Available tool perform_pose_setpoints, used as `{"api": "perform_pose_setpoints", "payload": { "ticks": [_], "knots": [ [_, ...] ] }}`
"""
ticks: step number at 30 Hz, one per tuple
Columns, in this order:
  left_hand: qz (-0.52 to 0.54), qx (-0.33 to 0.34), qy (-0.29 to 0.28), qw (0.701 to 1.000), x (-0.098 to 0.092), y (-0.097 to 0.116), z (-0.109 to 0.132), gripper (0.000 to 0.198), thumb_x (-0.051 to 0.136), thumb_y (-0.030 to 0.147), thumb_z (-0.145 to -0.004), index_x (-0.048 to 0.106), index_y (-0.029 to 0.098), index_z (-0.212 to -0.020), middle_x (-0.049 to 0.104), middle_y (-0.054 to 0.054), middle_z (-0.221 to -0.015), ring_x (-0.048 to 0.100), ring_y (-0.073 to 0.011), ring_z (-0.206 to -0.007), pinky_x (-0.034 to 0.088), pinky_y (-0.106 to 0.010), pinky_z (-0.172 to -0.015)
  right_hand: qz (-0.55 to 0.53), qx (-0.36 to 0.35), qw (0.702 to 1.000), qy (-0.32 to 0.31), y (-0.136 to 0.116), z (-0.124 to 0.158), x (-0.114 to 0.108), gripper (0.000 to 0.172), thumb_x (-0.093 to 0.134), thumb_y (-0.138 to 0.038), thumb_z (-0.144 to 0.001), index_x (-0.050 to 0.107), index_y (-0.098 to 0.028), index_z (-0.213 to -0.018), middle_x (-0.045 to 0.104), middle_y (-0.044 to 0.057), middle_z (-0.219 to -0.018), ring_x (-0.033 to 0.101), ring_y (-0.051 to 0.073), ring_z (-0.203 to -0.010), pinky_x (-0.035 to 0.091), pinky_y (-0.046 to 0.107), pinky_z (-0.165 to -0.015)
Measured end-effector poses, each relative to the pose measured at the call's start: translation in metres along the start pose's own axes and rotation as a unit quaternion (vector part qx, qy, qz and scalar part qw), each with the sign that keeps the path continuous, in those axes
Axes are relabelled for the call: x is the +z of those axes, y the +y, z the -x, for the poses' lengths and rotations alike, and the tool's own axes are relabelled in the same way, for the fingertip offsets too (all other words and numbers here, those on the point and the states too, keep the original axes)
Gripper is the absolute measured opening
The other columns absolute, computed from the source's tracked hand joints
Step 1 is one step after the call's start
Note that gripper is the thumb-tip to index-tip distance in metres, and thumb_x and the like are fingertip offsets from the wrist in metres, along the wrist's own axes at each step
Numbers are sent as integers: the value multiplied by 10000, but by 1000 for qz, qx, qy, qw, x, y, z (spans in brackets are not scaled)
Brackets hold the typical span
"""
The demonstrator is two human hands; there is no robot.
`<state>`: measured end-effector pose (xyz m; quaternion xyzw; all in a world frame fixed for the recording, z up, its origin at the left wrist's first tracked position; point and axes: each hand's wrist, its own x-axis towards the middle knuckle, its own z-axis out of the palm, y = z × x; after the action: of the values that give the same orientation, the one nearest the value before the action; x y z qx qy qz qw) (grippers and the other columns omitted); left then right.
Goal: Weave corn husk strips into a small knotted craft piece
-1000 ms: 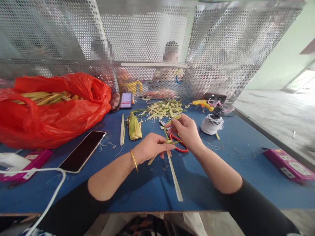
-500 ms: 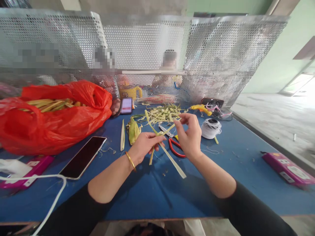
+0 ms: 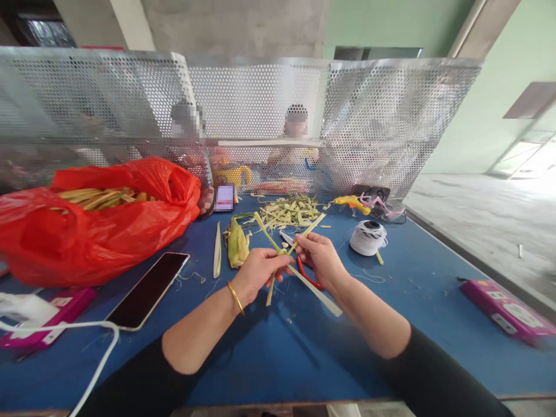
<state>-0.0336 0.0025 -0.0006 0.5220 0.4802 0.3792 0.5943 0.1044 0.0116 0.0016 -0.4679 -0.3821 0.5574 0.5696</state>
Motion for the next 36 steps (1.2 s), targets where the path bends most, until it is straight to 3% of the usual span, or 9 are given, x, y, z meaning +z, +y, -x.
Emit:
{"api": "perform_pose_setpoints", "payload": {
  "ticks": [8,12,17,22,26,29,33,36],
  "knots": [
    [42,-14,-22,999,-4,0,-1,203,709,312,-645,671,113,-646,636,-33,-552,472,-54,-409,235,-161,-328,-26,20,999,-1,3,-2,-2,313,807,-364,-527,578,-156,-575,550,-42,-478,430,47,-384,334,186,-382],
    [55,-15,-6,998,-6,0,-3,203,699,314,-665,665,115,-654,642,-31,-577,475,-49,-415,243,-164,-336,80,43,995,-52,2,-6,-7,361,755,-466,-627,579,-155,-578,585,-16,-504,449,56,-366,334,191,-356],
    [44,18,48,998,-11,2,-9,205,694,296,-686,617,122,-608,634,-24,-588,476,-51,-413,261,-174,-334,198,45,960,-195,-6,-4,-11,418,638,-561,-724,620,-152,-640,628,6,-550,556,90,-433,410,199,-417],
    [51,15,65,996,-13,1,-12,174,663,273,-729,630,118,-656,590,4,-545,469,-50,-410,257,-169,-328,332,-41,921,-200,0,0,-11,275,631,-363,-769,554,-176,-584,570,-48,-481,511,68,-399,401,182,-420],
    [71,-10,56,996,-12,0,-11,165,652,262,-745,639,115,-671,563,16,-524,463,-45,-412,250,-161,-329,350,-22,905,-239,-1,1,-11,229,598,-331,-783,568,-179,-614,564,-50,-475,514,81,-399,412,197,-423],
    [92,-12,49,995,-11,-1,-10,171,661,279,-739,646,117,-686,555,22,-524,458,-42,-416,252,-155,-333,317,6,917,-240,-4,-1,-11,280,630,-404,-751,576,-173,-603,569,-40,-483,509,84,-425,399,205,-438],
    [88,-15,20,996,-8,-4,-9,232,692,309,-707,588,131,-599,560,18,-524,447,-40,-399,248,-156,-321,218,-11,966,-138,0,-5,-9,384,668,-511,-692,551,-164,-578,513,-54,-481,430,58,-438,328,198,-440],
    [70,-27,-11,997,-3,-6,-7,244,684,302,-707,569,136,-570,568,10,-520,455,-42,-391,247,-155,-317,125,7,984,-130,7,-6,-6,374,715,-494,-648,554,-160,-602,527,-43,-512,423,58,-453,328,208,-458]
  ]
}}
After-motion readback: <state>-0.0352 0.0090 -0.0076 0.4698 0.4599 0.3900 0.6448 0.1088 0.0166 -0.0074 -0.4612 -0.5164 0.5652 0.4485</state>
